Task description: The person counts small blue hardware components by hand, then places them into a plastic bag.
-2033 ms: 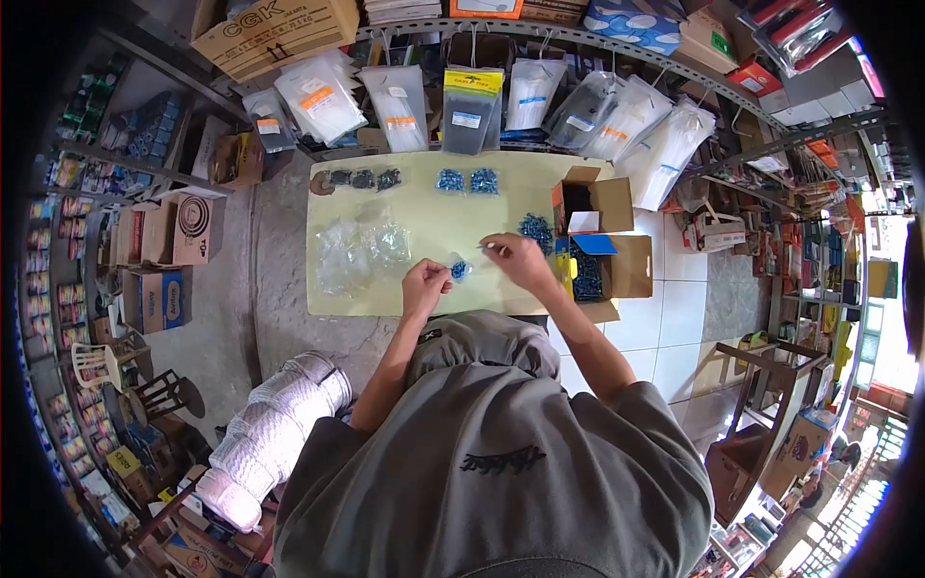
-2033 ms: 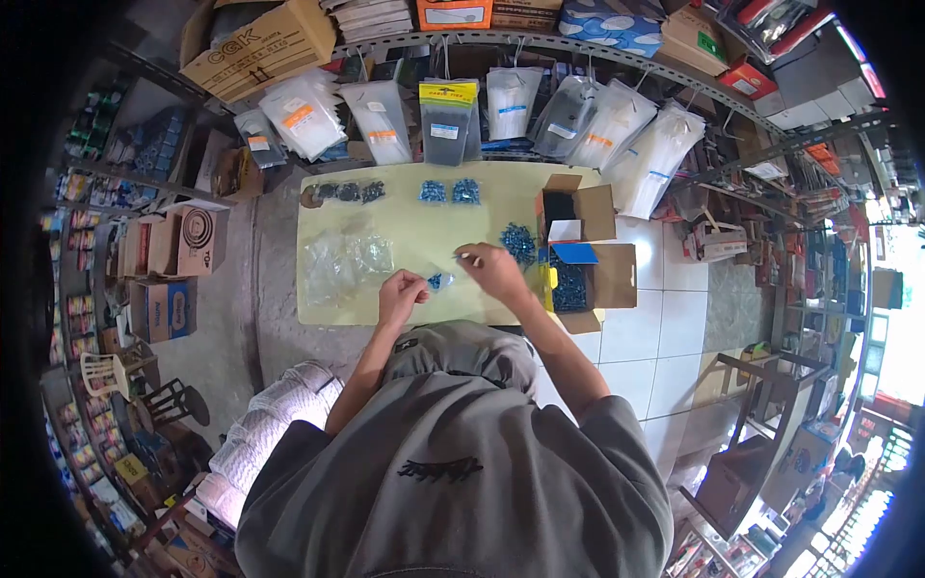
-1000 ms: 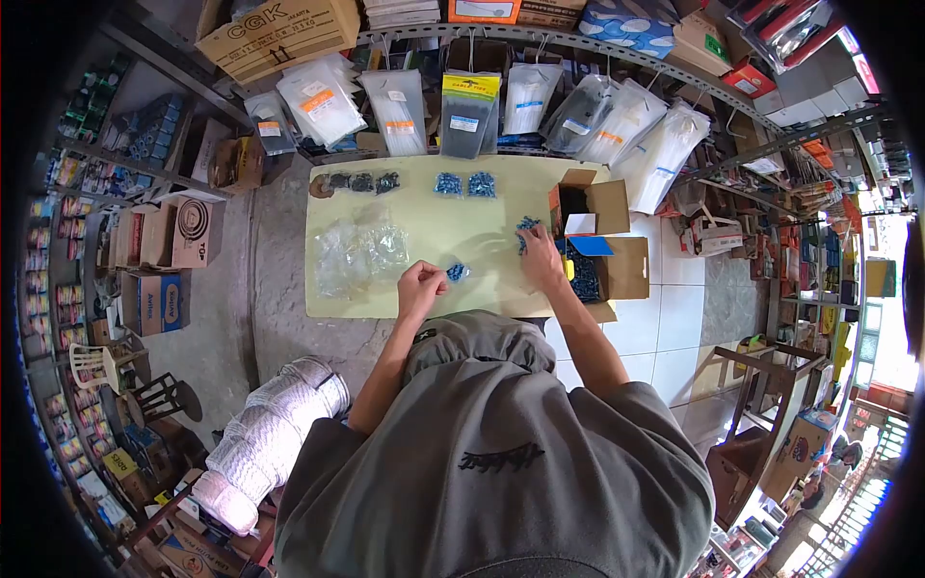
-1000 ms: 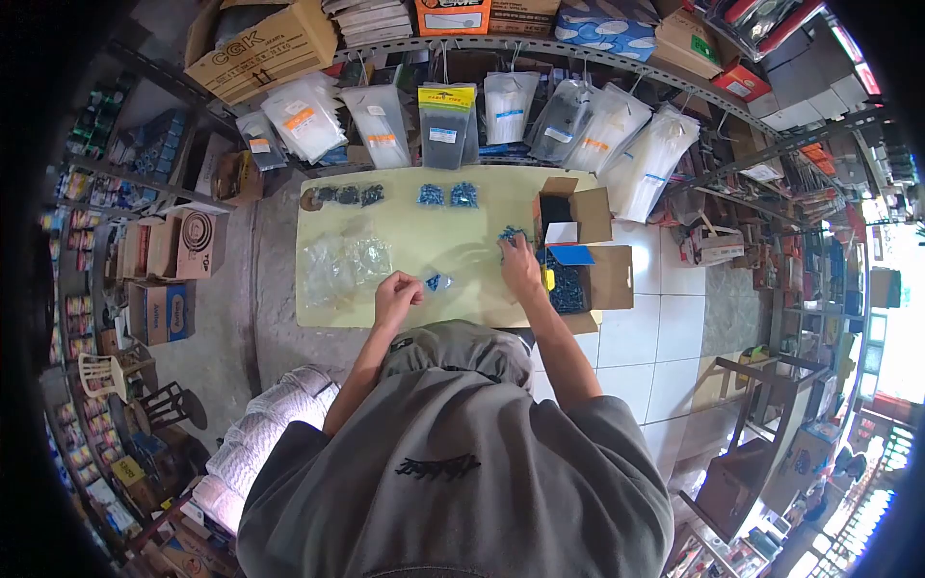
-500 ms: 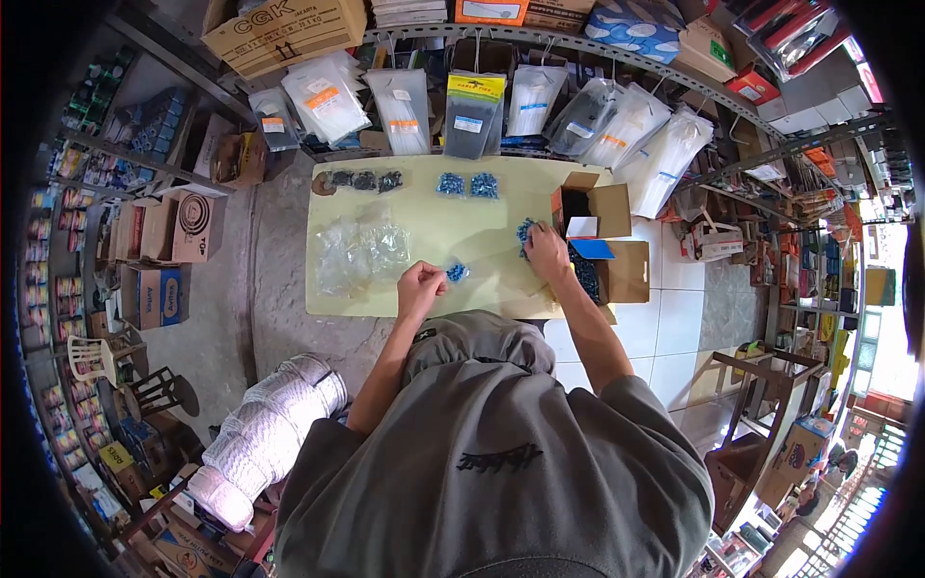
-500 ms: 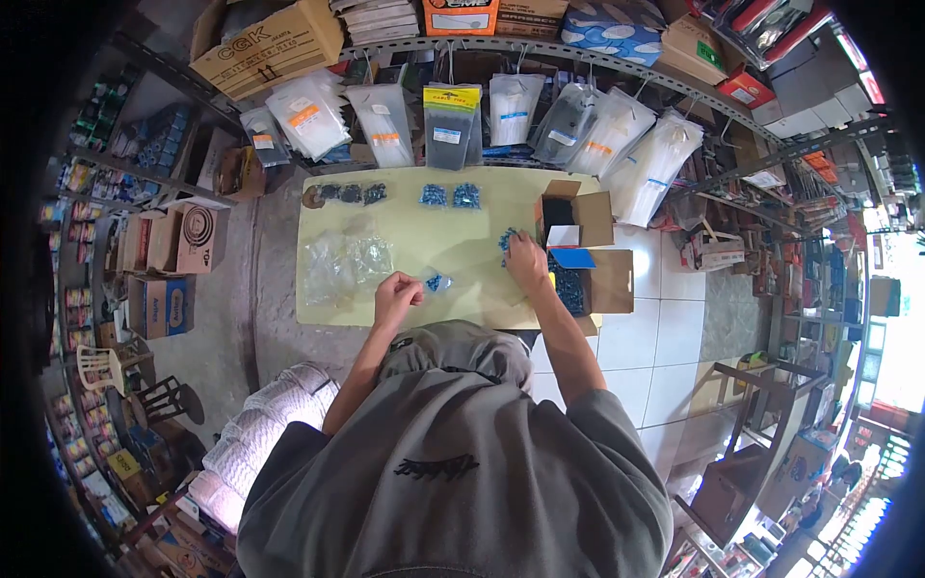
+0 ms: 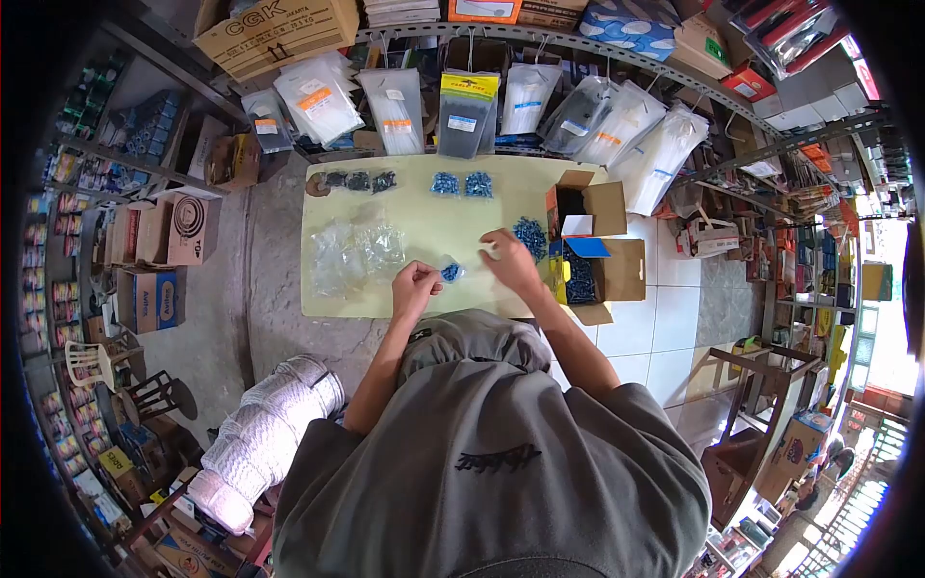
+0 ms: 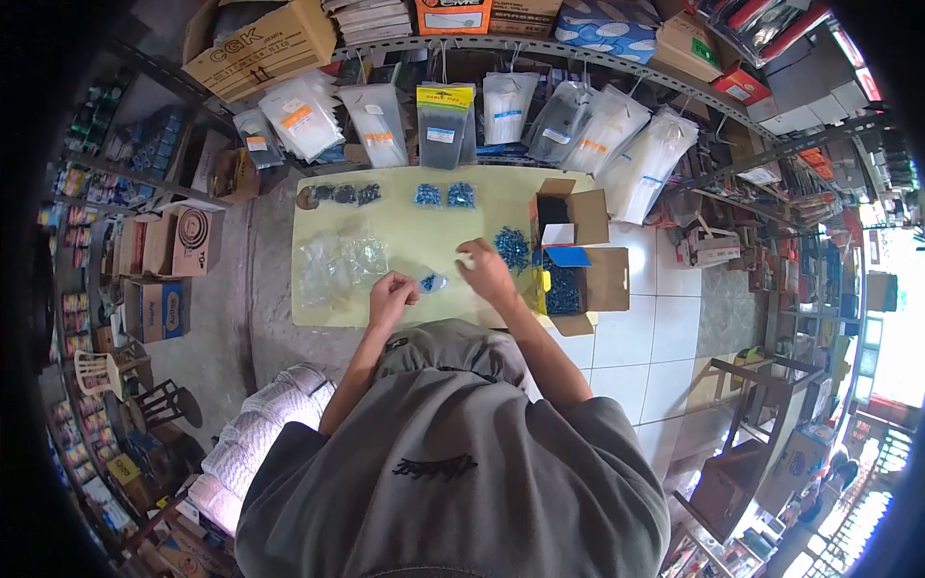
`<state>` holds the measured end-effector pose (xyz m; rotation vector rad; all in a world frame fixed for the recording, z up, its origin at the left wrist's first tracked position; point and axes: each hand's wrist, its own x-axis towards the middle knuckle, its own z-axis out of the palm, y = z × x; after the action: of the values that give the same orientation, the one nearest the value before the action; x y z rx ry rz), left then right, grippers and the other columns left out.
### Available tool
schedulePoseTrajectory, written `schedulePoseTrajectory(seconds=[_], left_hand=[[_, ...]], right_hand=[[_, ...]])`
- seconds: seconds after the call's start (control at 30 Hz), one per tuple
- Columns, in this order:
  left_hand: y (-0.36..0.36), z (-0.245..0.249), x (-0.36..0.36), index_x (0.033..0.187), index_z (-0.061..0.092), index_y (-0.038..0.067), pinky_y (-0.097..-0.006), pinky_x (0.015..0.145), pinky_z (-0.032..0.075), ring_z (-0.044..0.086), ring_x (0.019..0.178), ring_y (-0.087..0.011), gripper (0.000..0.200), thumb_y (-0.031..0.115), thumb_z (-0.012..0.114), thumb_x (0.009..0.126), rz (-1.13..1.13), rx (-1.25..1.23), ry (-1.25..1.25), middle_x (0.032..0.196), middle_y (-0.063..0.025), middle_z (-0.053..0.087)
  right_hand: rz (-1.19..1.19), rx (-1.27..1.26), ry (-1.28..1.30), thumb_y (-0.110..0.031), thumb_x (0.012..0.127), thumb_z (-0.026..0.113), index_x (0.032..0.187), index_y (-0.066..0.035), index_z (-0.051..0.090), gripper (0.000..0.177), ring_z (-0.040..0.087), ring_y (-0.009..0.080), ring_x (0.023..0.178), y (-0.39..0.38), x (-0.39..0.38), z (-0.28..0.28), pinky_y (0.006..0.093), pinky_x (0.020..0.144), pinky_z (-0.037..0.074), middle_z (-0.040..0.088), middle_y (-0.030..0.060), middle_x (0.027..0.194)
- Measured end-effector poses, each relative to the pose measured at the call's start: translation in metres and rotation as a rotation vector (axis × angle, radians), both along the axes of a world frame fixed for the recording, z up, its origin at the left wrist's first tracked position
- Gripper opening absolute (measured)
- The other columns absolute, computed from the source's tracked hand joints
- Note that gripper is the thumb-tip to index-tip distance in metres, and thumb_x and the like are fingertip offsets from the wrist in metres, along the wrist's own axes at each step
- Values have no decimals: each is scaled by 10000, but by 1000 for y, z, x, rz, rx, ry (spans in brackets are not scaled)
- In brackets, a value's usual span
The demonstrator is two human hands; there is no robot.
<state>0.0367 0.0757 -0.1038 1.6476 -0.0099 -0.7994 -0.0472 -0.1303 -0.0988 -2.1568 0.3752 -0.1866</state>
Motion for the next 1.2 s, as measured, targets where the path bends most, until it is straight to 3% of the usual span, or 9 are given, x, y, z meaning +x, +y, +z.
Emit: schedulePoseTrajectory(seconds=[0.07, 0.13, 0.37, 0.6, 0.7, 0.77, 1.03, 1.13, 1.2], left_hand=[[0, -2, 0, 832, 586, -11, -251, 588, 524, 619, 638, -131, 100, 81, 622, 819, -4, 12, -9, 738, -82, 635], [-2, -2, 0, 831, 585, -11, -253, 587, 524, 619, 638, -132, 103, 84, 624, 816, -10, 25, -22, 737, -82, 633], [0, 0, -2, 834, 584, -12, -264, 587, 527, 622, 636, -136, 122, 92, 639, 803, 9, 6, -7, 724, -80, 626], [3, -4, -2, 835, 584, -13, -259, 574, 526, 629, 636, -141, 110, 80, 635, 809, -2, 7, -20, 727, -81, 629], [1, 2, -2, 843, 579, -15, -258, 566, 525, 630, 632, -142, 106, 74, 629, 814, -2, 34, -6, 739, -79, 630], [1, -1, -2, 847, 576, -15, -258, 562, 525, 629, 629, -142, 100, 67, 624, 817, -5, 29, 9, 745, -79, 630], [-2, 0, -1, 856, 568, -14, -257, 565, 528, 629, 627, -140, 79, 46, 609, 827, -2, 48, 8, 753, -79, 629], [-1, 1, -1, 843, 574, -14, -255, 568, 525, 630, 631, -142, 83, 57, 613, 822, -8, 55, 3, 748, -78, 628], [-1, 4, -2, 824, 583, -12, -252, 573, 522, 630, 633, -141, 92, 71, 621, 813, 8, 28, 12, 739, -75, 627]], right_hand=[[-103, -108, 68, -86, 761, 663, 959, -57, 630, 203, 616, 311, 943, -20, -6, -23, 379, 807, 520, 612, 137, 991], [-101, -440, 201, -67, 789, 603, 1018, -49, 628, 231, 614, 334, 944, -39, -14, -48, 414, 803, 515, 604, 157, 1048], [-62, -542, 277, -80, 795, 564, 958, -40, 616, 176, 628, 340, 915, -60, -18, -74, 438, 775, 539, 608, 174, 981], [-156, -450, 209, -88, 791, 570, 916, -50, 623, 142, 627, 349, 877, -41, -10, -28, 426, 750, 533, 614, 166, 937], [-50, -219, -39, -108, 759, 642, 887, -90, 637, 130, 631, 312, 848, -8, -1, 10, 405, 729, 530, 628, 103, 894], [33, -163, -88, -111, 762, 669, 896, -64, 631, 147, 635, 278, 821, 15, 2, 30, 363, 715, 531, 630, 91, 872], [199, -246, -182, -125, 779, 651, 890, -71, 622, 127, 621, 278, 801, 46, 4, 33, 381, 730, 517, 608, 90, 849], [161, -235, -175, -124, 779, 647, 891, -67, 622, 128, 622, 279, 822, 40, 0, 30, 391, 736, 519, 609, 90, 858], [-19, -150, -50, -106, 781, 630, 921, -66, 624, 145, 624, 288, 843, 28, -5, 18, 393, 746, 524, 611, 96, 895]])
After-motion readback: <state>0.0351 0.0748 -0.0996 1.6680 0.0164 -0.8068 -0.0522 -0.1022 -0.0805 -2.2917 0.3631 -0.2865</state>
